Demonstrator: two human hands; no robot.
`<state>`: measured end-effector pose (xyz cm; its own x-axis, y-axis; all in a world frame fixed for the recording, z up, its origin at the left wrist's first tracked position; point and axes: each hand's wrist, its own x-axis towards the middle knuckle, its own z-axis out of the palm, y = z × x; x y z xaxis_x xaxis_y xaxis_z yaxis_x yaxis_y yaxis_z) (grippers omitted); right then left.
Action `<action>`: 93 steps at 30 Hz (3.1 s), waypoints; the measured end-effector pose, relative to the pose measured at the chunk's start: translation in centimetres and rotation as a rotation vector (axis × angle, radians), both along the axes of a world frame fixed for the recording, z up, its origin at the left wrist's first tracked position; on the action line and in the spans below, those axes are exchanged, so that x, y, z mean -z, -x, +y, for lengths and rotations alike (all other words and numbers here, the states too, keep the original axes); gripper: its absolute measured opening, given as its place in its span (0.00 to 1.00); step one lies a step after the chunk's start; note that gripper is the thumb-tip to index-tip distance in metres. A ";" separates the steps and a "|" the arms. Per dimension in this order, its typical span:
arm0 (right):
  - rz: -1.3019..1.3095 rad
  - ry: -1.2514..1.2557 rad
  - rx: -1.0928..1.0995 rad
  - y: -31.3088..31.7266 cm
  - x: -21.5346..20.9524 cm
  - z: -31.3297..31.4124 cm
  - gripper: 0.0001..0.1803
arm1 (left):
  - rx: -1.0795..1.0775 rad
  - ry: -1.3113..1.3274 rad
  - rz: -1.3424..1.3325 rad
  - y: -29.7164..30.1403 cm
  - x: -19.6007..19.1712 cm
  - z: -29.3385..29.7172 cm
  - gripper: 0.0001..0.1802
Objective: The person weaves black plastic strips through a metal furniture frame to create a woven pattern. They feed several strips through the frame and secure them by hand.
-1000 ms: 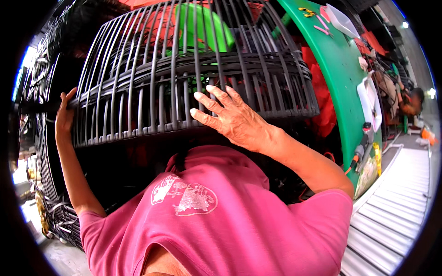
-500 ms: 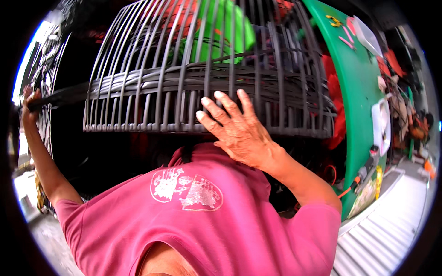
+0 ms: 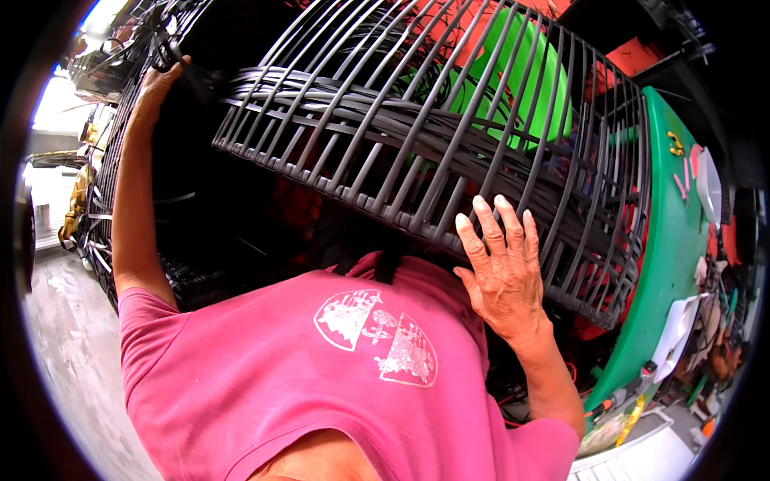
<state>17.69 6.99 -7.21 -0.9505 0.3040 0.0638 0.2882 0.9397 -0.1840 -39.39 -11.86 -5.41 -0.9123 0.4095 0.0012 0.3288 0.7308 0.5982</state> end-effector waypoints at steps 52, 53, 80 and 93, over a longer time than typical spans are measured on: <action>0.046 -0.114 0.475 -7.5 0.3 5.5 0.30 | 0.191 -0.774 -1.309 -7.9 7.6 5.1 0.39; 0.040 -0.114 0.478 -7.4 0.2 5.4 0.30 | 0.192 -0.781 -1.325 -7.4 7.3 6.0 0.38; -0.010 -0.151 0.529 -6.4 0.0 4.8 0.27 | -0.300 -0.552 -0.972 -1.1 10.1 17.9 0.02; -0.088 -0.104 0.569 -6.6 0.0 5.2 0.33 | 0.070 -1.060 -0.995 5.6 9.4 8.0 0.33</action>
<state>24.27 12.23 -7.16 -0.6427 0.7646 0.0488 0.7628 0.6445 -0.0520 -44.98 -3.91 -14.84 -0.6947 0.6613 -0.2828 -0.5199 -0.1900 0.8329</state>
